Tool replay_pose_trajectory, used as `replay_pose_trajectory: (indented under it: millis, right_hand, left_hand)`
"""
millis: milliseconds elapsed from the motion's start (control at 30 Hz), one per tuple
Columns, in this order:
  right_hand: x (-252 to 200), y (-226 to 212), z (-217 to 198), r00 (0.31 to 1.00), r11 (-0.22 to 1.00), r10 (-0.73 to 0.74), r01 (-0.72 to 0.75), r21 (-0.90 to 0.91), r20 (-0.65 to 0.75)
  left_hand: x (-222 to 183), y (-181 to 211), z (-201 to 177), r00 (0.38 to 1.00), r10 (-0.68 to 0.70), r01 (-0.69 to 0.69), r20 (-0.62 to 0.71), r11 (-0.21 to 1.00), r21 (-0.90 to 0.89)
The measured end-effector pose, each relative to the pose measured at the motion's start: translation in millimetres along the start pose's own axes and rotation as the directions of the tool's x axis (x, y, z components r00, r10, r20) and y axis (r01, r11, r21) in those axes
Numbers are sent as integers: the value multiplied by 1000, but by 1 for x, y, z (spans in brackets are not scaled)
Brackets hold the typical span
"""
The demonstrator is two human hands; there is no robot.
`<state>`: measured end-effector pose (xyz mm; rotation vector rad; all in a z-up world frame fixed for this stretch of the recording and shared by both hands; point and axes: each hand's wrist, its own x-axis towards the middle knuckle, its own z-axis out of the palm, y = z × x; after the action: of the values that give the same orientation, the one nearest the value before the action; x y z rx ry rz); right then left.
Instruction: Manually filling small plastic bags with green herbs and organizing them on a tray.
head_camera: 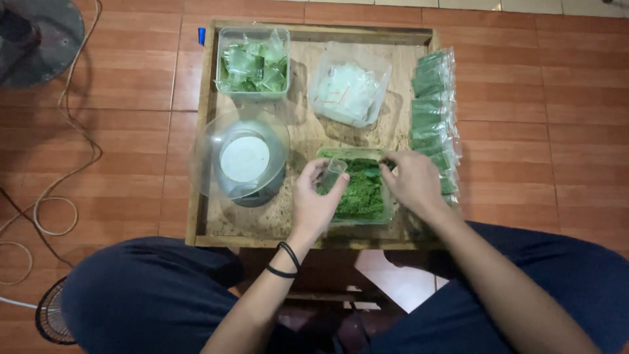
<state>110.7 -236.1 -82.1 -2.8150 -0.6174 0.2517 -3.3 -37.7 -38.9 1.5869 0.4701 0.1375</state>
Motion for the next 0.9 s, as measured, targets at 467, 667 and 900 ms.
replay_pose_trajectory:
  millis: [467,667,900]
  right_hand:
    - [-4,-21,48,986,999,21,-16,-31,168]
    - [2,-25,26,982,972,-183,189,-136,53]
    - [2,-24,23,767,789,-584,461,-406,-266]
  left_hand:
    - [9,-15,-12,993,-114,113,29,993,34]
    - [11,-7,-14,990,-135,132,47,990,54]
    - [14,-11,-14,992,-118,117,38,993,30]
